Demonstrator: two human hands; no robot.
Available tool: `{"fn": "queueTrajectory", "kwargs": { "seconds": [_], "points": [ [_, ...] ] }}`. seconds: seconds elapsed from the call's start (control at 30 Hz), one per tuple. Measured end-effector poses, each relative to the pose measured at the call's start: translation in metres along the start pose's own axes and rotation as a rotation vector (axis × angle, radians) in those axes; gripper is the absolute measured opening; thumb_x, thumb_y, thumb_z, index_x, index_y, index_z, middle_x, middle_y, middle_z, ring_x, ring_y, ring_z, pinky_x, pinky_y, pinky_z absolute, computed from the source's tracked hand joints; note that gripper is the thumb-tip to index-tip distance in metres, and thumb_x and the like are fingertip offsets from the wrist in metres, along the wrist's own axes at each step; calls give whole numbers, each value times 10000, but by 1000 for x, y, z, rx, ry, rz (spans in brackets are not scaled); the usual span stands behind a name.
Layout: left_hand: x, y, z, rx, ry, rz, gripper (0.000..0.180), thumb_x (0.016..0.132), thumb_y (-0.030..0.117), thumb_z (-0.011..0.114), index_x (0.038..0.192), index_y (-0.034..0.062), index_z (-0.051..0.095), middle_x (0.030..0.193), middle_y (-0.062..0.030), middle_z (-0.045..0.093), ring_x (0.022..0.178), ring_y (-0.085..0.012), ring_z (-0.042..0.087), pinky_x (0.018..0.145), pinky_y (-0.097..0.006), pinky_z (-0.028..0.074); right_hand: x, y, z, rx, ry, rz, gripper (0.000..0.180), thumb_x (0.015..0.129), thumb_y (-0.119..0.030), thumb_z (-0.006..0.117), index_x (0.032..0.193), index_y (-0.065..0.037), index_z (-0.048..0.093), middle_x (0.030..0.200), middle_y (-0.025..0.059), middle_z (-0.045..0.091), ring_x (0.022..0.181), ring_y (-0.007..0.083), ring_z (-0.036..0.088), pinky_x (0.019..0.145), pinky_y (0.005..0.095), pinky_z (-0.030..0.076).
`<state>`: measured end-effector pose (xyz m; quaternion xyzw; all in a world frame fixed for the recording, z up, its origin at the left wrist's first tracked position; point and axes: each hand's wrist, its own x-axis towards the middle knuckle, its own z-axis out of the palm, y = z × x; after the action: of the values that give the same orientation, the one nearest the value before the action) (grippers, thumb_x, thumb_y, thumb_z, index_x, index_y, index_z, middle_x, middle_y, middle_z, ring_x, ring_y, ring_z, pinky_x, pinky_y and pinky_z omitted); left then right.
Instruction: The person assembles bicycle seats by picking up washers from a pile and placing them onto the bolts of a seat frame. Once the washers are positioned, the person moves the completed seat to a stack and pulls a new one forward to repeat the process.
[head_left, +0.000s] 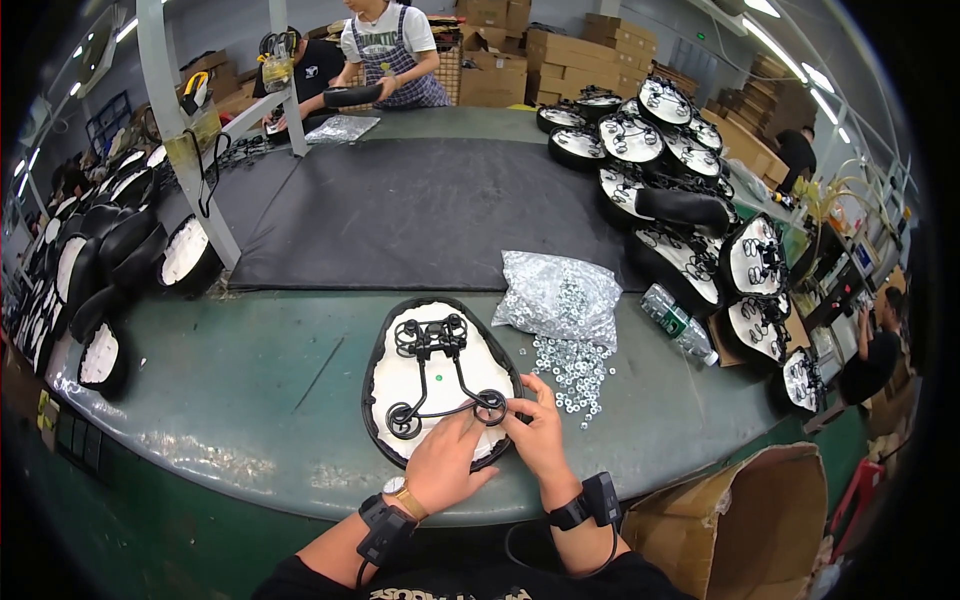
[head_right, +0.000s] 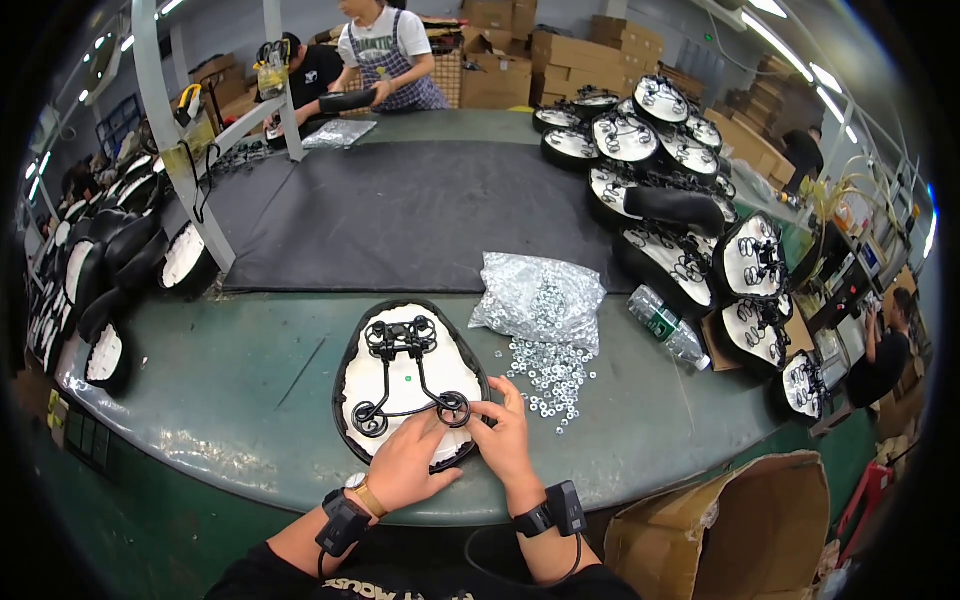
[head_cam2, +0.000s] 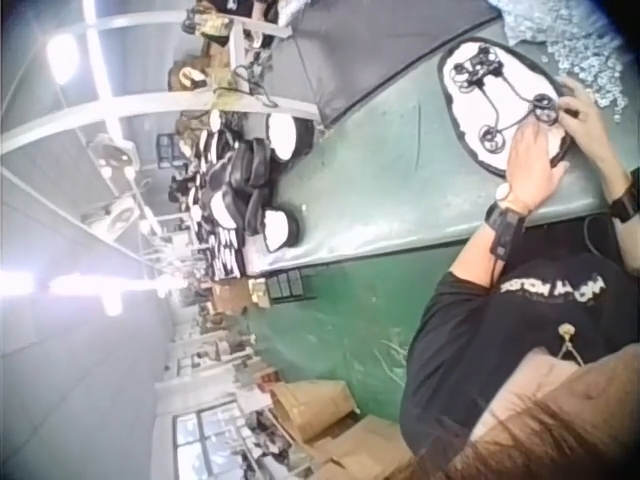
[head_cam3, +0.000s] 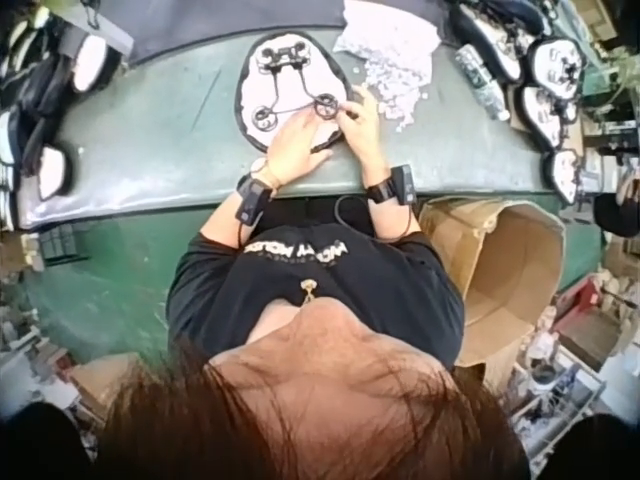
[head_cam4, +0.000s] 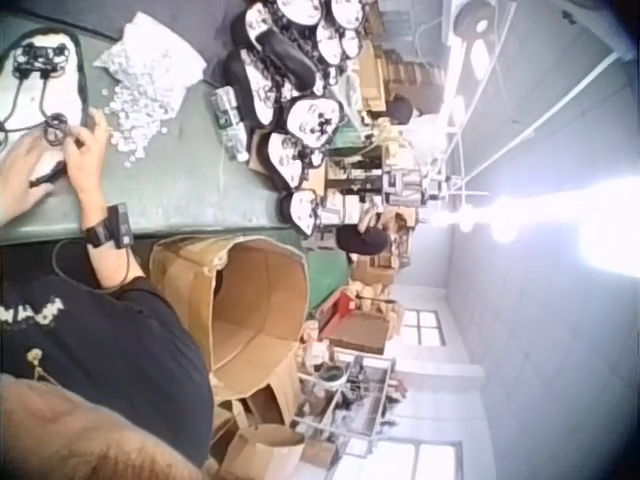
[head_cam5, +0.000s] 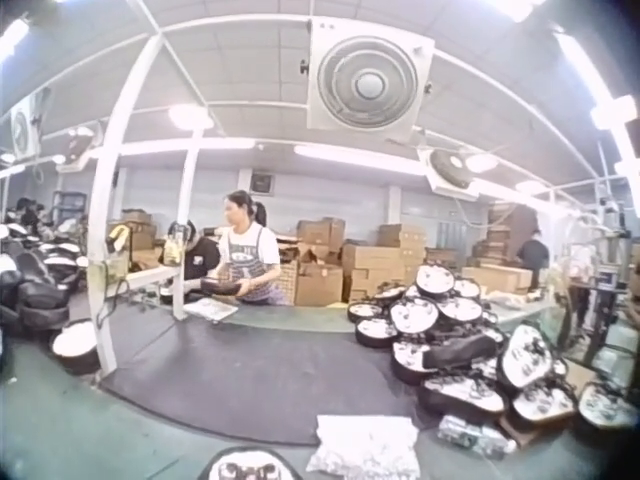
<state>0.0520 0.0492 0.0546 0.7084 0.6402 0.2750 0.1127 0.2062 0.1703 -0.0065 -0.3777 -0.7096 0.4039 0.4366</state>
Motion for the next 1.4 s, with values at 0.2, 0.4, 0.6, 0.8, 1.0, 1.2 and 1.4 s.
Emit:
{"fn": "queueTrajectory", "kwargs": {
  "seconds": [0.2,0.4,0.6,0.8,1.0,1.2,1.4],
  "points": [
    [3,-2,1,-43,-14,-9,814,753,350,864,1426,27,539,1413,-204,547,1295,-394,548,1089,-441,471,7,-1,3,12,-44,104,229,791,-200,876,977,-77,823,1422,193,565,1443,382,423,1165,455,355],
    [7,7,1,86,22,-5,797,787,431,833,1396,1,550,1390,-191,567,1238,-371,576,1055,-438,485,4,1,2,2,-55,116,264,786,-211,881,997,-67,816,1408,195,567,1361,373,488,1134,445,391],
    [8,7,8,169,21,-1,777,838,460,786,1389,-33,547,1370,-190,564,1271,-345,550,1057,-434,470,11,15,-19,55,-252,44,293,840,-192,833,1112,-87,800,1504,262,487,1452,410,404,1182,459,343],
    [8,7,7,188,36,4,758,863,459,760,1398,-32,543,1373,-184,566,1283,-342,538,1072,-440,457,24,8,-42,-50,-522,-110,382,888,-169,808,1255,-88,747,1645,293,299,1536,404,295,1233,450,250],
    [5,7,12,254,30,22,768,888,473,729,1415,-48,528,1392,-205,568,1297,-350,537,1122,-446,430,23,16,-35,56,-476,-124,419,828,-178,859,1224,-83,763,1633,254,341,1501,394,352,1214,442,290],
    [5,6,10,185,28,-20,777,875,478,742,1442,-3,516,1400,-189,575,1324,-354,528,1140,-448,417,26,16,-35,-105,-378,-348,402,786,-320,877,1135,-135,798,1624,253,356,1483,434,353,1177,503,336],
    [9,1,7,90,-16,-53,784,812,468,803,1453,107,530,1430,-165,550,1341,-369,520,1198,-506,345,26,-1,-50,-426,-315,-642,480,769,-479,843,1117,-153,786,1588,224,425,1449,431,406,1152,518,363]
  ]
}}
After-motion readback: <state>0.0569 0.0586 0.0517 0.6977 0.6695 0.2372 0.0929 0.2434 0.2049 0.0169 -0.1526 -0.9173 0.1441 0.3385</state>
